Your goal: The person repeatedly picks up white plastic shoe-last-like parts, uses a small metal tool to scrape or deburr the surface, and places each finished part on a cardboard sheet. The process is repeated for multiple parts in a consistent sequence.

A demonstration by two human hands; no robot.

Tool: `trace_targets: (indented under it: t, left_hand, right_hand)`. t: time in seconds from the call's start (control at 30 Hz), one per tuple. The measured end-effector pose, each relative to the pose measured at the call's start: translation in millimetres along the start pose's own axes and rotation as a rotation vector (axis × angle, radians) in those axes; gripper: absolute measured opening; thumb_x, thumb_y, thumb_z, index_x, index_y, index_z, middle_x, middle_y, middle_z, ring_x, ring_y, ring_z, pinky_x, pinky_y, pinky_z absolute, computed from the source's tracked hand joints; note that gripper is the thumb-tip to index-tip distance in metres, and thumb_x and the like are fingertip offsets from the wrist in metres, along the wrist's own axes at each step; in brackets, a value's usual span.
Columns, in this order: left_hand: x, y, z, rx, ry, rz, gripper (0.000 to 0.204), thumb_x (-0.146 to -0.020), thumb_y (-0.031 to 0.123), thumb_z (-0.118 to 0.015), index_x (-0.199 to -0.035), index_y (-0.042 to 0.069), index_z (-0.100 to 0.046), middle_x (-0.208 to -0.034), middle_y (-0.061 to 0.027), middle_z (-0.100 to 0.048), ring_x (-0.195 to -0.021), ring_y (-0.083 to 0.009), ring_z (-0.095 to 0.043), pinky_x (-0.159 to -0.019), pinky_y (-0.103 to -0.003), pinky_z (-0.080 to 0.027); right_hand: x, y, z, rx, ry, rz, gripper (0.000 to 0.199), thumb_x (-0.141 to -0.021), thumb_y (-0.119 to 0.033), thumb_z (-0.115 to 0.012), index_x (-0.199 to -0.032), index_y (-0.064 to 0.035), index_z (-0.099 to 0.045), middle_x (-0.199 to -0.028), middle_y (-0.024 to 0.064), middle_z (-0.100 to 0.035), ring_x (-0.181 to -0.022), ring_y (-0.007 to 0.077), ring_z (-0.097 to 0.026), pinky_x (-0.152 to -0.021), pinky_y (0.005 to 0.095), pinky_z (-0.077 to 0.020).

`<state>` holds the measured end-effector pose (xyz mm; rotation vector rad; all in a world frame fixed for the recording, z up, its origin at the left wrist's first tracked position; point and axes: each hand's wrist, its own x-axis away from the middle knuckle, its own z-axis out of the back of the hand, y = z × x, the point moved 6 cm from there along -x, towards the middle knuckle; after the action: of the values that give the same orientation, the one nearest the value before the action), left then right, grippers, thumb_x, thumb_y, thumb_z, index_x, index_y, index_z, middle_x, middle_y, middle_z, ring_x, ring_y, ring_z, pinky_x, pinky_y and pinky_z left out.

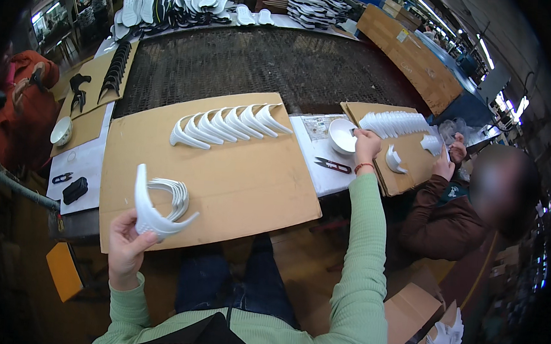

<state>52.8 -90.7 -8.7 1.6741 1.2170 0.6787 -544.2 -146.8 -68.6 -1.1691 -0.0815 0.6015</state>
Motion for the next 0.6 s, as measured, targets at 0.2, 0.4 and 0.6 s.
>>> trace_targets:
  t: [0.2, 0.4, 0.6]
  left_hand:
    - [-7, -24, -59, 0.138, -0.233, 0.244, 0.063, -0.074, -0.007, -0.07, -0.131, -0.009, -0.044, -0.116, -0.0126, -0.059, -0.102, -0.016, -0.059, -0.089, -0.029, -0.049]
    - [-7, -42, -89, 0.242, -0.352, 0.391, 0.082, -0.071, -0.007, -0.07, -0.141, -0.008, -0.029, -0.124, -0.0112, -0.052, -0.111, -0.0151, -0.053, -0.095, -0.029, -0.044]
    - [-2, -43, -94, 0.263, -0.453, 0.446, 0.088, -0.074, -0.009, -0.066, -0.147, -0.004, -0.017, -0.129, -0.0094, -0.046, -0.111, -0.0127, -0.052, -0.096, -0.028, -0.043]
  right_hand:
    - [102, -50, 22, -0.695, -0.123, -0.188, 0.025, -0.087, -0.012, -0.065, -0.109, 0.0003, -0.063, -0.11, 0.0055, -0.063, -0.103, 0.0109, -0.052, -0.087, 0.0265, -0.0389]
    - [265, -150, 37, -0.843, -0.616, 0.289, 0.012, -0.083, -0.004, -0.065, -0.095, -0.0038, -0.067, -0.128, 0.0174, -0.051, -0.113, 0.0225, -0.049, -0.098, 0.0374, -0.0353]
    - [325, -184, 39, -0.583, -0.767, 0.656, 0.019, -0.066, -0.012, -0.08, -0.084, -0.0139, -0.074, -0.126, 0.0203, -0.053, -0.123, 0.0345, -0.041, -0.106, 0.0475, -0.0275]
